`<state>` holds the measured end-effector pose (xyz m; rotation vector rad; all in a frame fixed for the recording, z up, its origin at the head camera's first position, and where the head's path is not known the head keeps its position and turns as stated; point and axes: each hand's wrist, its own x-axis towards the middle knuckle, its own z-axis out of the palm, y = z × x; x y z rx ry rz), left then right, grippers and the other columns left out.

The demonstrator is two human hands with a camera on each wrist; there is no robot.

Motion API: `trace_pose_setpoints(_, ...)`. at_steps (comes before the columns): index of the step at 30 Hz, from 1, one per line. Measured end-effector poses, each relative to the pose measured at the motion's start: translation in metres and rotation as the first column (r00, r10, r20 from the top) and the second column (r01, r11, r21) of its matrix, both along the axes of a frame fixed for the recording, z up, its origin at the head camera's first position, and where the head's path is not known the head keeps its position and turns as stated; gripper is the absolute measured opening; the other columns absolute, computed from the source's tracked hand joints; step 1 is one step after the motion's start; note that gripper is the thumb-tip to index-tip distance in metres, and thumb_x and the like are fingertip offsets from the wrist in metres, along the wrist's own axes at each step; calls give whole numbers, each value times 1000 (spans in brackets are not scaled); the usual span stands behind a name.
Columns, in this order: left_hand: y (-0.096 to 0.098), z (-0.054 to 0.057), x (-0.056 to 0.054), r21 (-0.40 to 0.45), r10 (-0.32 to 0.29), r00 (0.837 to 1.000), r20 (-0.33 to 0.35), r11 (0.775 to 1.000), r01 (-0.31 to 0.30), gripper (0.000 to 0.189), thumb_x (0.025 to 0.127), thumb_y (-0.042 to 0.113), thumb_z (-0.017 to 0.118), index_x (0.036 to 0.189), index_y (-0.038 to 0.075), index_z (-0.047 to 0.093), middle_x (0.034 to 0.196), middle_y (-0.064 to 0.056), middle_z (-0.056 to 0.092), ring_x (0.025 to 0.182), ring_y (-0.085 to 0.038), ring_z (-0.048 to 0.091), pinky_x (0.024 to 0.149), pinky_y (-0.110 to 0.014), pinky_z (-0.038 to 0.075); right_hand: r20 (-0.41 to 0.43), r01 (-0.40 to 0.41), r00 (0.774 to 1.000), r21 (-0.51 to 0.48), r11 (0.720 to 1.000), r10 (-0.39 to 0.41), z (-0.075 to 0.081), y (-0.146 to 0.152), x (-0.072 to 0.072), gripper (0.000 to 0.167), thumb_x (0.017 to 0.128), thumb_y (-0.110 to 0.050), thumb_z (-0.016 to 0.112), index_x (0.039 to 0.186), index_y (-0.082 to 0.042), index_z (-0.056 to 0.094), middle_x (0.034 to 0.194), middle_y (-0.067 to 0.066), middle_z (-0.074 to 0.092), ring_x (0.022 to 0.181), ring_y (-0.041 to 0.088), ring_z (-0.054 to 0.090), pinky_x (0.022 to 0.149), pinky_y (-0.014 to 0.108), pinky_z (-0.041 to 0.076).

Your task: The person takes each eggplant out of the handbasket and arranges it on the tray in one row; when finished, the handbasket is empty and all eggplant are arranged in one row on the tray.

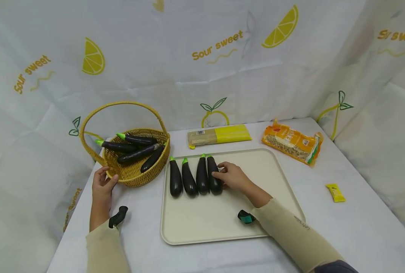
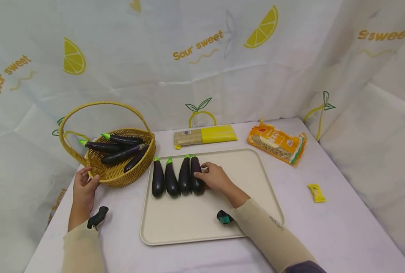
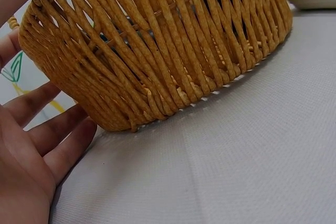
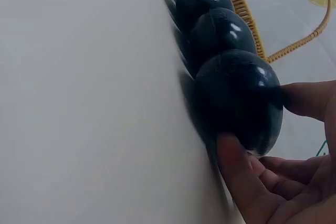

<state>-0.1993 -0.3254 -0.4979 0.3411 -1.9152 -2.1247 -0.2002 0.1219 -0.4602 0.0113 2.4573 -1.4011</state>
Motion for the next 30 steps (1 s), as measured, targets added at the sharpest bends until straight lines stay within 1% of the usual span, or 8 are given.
trace_pose_setpoints(7,3,13,9,7,1,1000,10,1000,-1,43,92,-1,63,125,19,44,153,-11,32,124,-23,40,98,-21,39,-76,-37,996,102,994,45,10,1,-12,55,92,-37,67,133,-3,52,105,10,64,70,17,65,65,32,53)
trace_pose_setpoints(10,2,13,9,10,3,1000,15,1000,-3,43,92,-1,63,125,20,44,153,-10,31,125,-23,40,100,-23,37,-109,-40,993,127,991,54,18,0,-21,55,92,-36,67,134,-3,51,105,11,63,68,17,66,65,33,52)
trace_pose_setpoints(14,-1,10,6,9,10,1000,12,1000,-10,44,92,2,64,127,21,44,154,-9,31,126,-22,40,104,-26,35,-142,-60,987,97,993,73,31,-12,-36,56,93,-33,67,137,-3,49,106,12,62,67,21,68,64,34,54)
trace_pose_setpoints(16,-2,10,5,5,13,1000,6,1000,-13,45,92,3,65,128,20,44,153,-8,32,125,-22,40,103,-25,35,-161,-81,983,75,994,93,37,-24,-45,56,93,-33,66,137,-4,49,106,11,62,69,22,68,64,34,54)
trace_pose_setpoints(19,-3,9,3,6,14,1000,-9,1000,-14,45,92,2,65,128,19,44,153,-9,33,124,-22,40,101,-24,37,-181,-139,972,60,989,147,44,-51,-57,56,93,-33,66,138,-4,49,107,11,63,72,23,68,65,33,55)
trace_pose_setpoints(23,-2,7,0,28,-6,1000,-18,1000,6,45,91,2,66,127,18,44,152,-9,33,123,-22,41,97,-22,39,-194,-225,952,81,971,237,53,-92,-69,54,94,-35,65,137,-6,49,106,9,62,77,23,68,65,31,53)
trace_pose_setpoints(27,1,5,0,27,-21,1000,8,999,20,46,92,5,66,128,20,43,154,-7,32,124,-21,40,100,-24,38,-191,-276,940,61,959,282,63,-131,-79,52,95,-34,64,136,-5,50,109,7,63,79,22,68,67,32,53)
trace_pose_setpoints(30,1,4,1,13,-15,1000,25,1000,15,45,92,6,66,127,21,43,154,-7,31,126,-21,40,103,-26,36,-183,-298,937,18,954,296,71,-158,-83,54,95,-34,64,137,-3,50,113,9,63,82,22,68,70,34,54)
